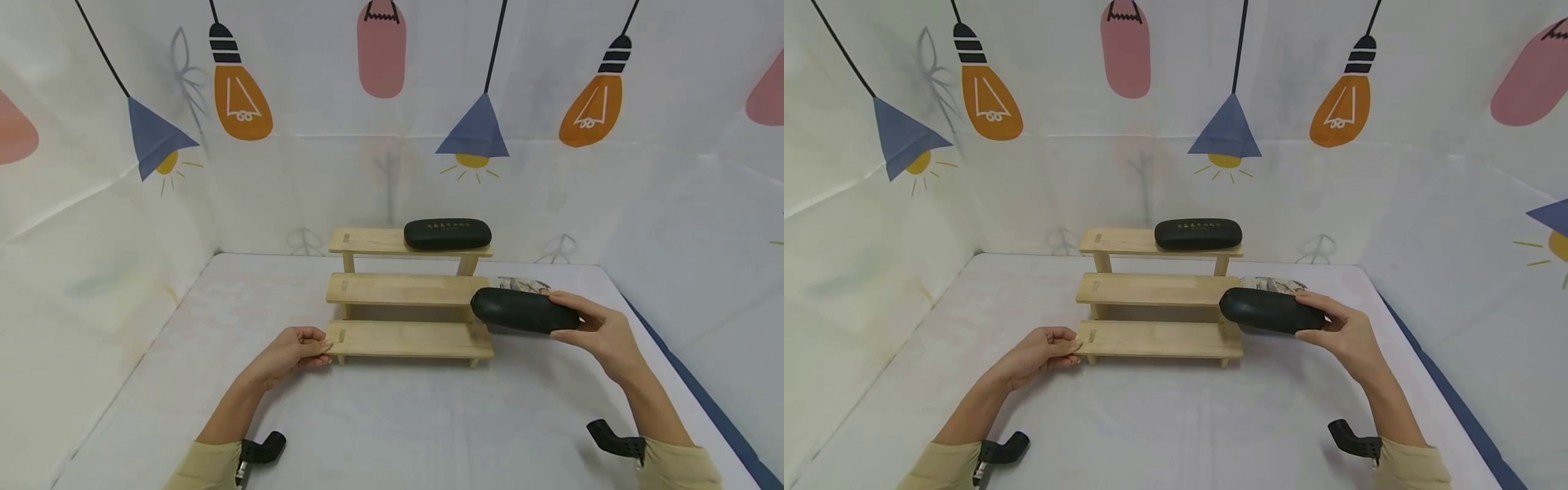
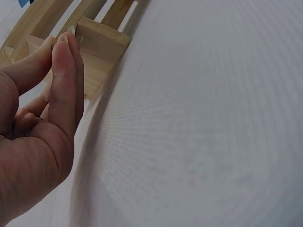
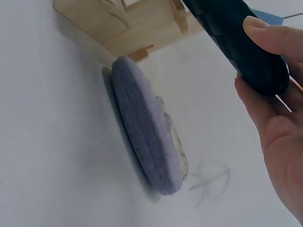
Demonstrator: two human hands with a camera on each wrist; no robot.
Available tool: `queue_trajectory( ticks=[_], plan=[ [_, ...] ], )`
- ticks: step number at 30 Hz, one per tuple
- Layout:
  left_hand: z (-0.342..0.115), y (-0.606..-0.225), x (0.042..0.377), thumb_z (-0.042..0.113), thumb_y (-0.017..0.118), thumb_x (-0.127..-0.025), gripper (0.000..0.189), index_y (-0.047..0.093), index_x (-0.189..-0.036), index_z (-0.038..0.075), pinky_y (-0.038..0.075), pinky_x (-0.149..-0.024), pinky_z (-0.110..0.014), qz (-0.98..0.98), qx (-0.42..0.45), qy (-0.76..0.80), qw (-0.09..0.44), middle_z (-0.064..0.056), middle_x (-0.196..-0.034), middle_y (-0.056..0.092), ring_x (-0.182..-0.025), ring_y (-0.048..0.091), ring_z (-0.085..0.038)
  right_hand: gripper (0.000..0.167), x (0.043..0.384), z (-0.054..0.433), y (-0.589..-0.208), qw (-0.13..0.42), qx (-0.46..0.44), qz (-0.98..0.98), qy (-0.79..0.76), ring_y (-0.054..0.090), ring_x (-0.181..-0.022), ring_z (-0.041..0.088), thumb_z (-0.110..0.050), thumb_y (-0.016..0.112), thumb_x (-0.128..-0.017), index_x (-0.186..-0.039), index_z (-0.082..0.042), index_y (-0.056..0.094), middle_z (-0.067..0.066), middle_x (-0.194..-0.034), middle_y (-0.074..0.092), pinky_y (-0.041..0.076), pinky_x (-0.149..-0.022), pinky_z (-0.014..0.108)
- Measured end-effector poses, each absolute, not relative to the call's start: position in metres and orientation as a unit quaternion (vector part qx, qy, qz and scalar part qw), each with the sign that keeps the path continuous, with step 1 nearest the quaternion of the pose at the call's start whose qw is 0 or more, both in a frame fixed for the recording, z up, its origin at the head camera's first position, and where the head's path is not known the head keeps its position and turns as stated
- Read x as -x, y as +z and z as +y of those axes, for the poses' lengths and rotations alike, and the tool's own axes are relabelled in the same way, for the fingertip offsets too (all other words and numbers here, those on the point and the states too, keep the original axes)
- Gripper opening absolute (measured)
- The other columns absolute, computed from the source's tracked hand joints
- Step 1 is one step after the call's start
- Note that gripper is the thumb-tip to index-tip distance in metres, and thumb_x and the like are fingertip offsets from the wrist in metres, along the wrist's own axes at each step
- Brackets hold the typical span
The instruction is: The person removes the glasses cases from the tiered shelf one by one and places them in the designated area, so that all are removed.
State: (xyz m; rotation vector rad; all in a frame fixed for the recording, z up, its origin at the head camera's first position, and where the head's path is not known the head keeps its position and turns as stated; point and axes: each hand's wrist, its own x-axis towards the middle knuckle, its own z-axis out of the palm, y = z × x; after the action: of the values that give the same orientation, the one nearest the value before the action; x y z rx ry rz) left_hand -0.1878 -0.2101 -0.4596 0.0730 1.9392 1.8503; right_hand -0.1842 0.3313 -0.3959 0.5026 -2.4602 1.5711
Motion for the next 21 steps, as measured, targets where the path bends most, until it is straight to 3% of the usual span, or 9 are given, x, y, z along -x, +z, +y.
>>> queue_trajectory(
  ticks=[16,21],
  plan=[
    [-0.212,-0.462,0.189,0.013,0.065,-0.097,0.031,0.052,-0.112,-0.010,0.060,-0.070,-0.017,0.707,-0.023,0.669,0.229,-0.005,-0.089,0.067,-0.078,0.070,-0.008,0.058,0.174,0.363,-0.401,0.068,-0.136,-0.844,0.515,0.060,-0.113,-0.003,0.006,0.075,-0.083,-0.136,0.003,0.054,-0.013,-0.132,0.060,0.057,-0.078,0.013],
    [-0.211,-0.462,0.190,0.013,0.066,-0.096,0.031,0.053,-0.113,-0.010,0.060,-0.071,-0.017,0.707,-0.019,0.669,0.230,-0.005,-0.090,0.067,-0.078,0.070,-0.008,0.056,0.170,0.368,-0.403,0.065,-0.109,-0.871,0.475,0.060,-0.107,-0.004,-0.001,0.077,-0.083,-0.136,-0.004,0.058,-0.011,-0.132,0.060,0.058,-0.075,0.016]
  ],
)
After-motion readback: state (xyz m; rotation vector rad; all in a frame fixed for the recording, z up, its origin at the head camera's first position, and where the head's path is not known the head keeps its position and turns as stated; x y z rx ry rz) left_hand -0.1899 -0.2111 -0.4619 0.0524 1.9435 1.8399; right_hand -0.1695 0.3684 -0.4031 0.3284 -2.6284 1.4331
